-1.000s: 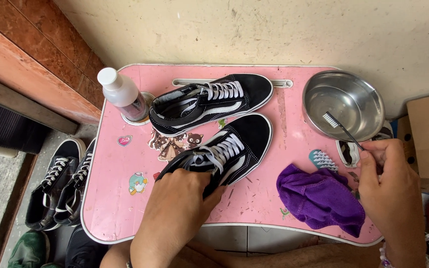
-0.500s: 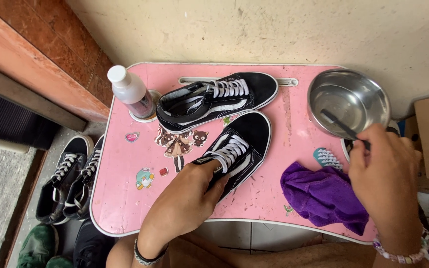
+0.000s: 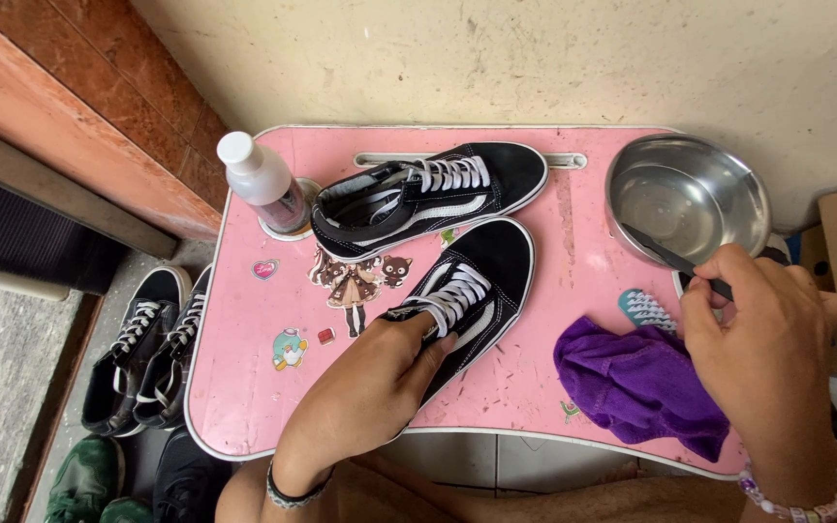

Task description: The person scrubs the white rubber sole and side stripe of a black sneaker using a small brush. They hold the shoe with their left hand and scrub with their right hand, focusing on the edges and laces.

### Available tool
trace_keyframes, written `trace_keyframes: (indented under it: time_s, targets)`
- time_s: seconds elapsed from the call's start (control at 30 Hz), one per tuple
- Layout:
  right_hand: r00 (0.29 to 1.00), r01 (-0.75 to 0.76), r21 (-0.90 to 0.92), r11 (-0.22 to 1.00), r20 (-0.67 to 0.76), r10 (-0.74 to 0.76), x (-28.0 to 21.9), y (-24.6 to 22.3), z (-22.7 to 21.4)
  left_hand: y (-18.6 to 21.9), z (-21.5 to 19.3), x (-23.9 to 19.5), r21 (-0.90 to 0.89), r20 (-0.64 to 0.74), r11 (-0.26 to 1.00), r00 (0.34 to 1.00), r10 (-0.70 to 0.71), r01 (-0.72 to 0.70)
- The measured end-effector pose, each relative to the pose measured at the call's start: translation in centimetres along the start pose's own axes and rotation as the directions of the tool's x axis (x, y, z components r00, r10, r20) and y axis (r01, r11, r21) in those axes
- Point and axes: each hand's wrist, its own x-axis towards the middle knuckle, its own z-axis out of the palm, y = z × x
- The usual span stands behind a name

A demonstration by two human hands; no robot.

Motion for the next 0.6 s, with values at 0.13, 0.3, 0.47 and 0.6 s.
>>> trace_keyframes:
  time_s: [0.13,0.3,0.47,0.6]
  targets:
    - [1.000,-0.019,0.050,0.999,0.025,0.018,0.2,-0.2,-0.5,-0.2,-0.3,0.1,-0.029,0.019,1.000,1.000,0.009,-0.008]
    - [0.994,-0.076,0.139,0.987,0.082,0.065,0.1,0.8,-0.7,-0.3,-0.4,0.1,-0.086,0.030,0.995,0.998,-0.057,0.059]
    - [0.997,-0.068,0.194,0.979,0.039,0.061,-0.4,1.4,0.0,-0.3,-0.9,0.0,-0.207,0.030,0.977,0.998,-0.047,0.052]
    - [0.997,-0.069,0.180,0.981,0.056,0.060,-0.2,1.3,0.0,-0.1,-1.1,-0.1,-0.214,0.051,0.972,0.994,-0.092,0.101]
